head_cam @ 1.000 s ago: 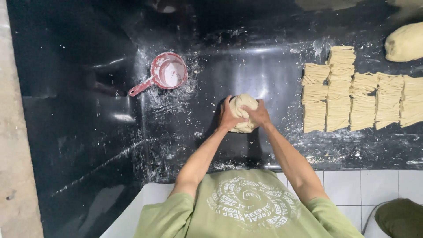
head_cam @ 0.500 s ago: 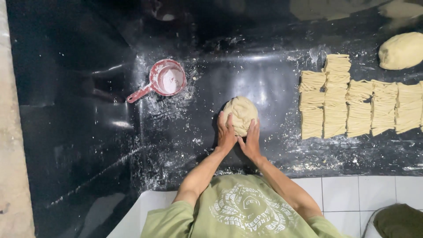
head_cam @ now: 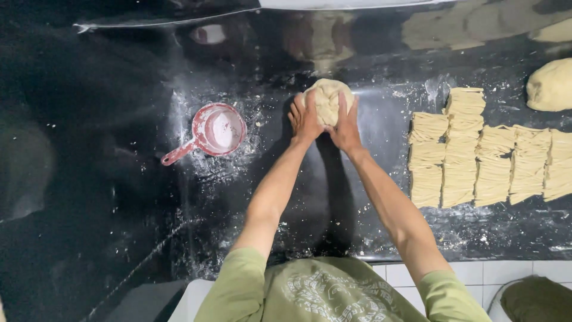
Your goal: The person is kneading and shaping a ball of dough on a floured work surface.
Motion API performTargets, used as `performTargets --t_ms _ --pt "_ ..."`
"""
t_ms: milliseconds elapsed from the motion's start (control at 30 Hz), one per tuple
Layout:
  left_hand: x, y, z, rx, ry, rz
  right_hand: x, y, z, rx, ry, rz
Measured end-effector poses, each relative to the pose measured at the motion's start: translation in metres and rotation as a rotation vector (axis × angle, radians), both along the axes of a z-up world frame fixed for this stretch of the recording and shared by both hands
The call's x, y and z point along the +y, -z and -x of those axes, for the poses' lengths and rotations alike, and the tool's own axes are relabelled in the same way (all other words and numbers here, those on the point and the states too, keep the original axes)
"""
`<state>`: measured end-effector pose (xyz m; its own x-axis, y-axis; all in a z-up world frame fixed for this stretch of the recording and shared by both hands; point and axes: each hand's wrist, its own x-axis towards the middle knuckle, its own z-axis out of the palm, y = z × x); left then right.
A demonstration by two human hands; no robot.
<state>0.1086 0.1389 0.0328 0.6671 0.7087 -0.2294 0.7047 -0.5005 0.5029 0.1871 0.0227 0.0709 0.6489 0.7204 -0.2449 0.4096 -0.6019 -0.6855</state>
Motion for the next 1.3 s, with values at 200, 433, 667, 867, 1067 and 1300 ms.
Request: performTargets --t_ms 200,433,667,867,1067,1300 --pt "0.034 0.024 -0.022 0.142 -0.025 -0.006 0.043 0.002 -0.024 0.032 0.032 0.235" --pt "0.009 0.022 0.001 0.016 -0.09 -0.002 0.02 -0.011 -0.015 -0.041 -0.026 0.159" --pt "-0.068 -0.007 0.113 -0.285 0.171 -0.26 -0.107 -0.013 0.07 -0.241 -0.233 -0.119" --pt "-0.115 -0.008 0.201 -0.229 0.236 -0.189 -0.157 0.029 0.069 -0.141 -0.019 -0.427" --pt "-0.106 0.008 0.234 -0.12 0.145 -0.025 -0.076 -0.005 0.085 0.077 -0.07 -0.053" --pt "-0.091 -0.078 0.226 -0.122 0.334 0.126 -0.142 0.009 0.158 -0.412 -0.258 -0.4"
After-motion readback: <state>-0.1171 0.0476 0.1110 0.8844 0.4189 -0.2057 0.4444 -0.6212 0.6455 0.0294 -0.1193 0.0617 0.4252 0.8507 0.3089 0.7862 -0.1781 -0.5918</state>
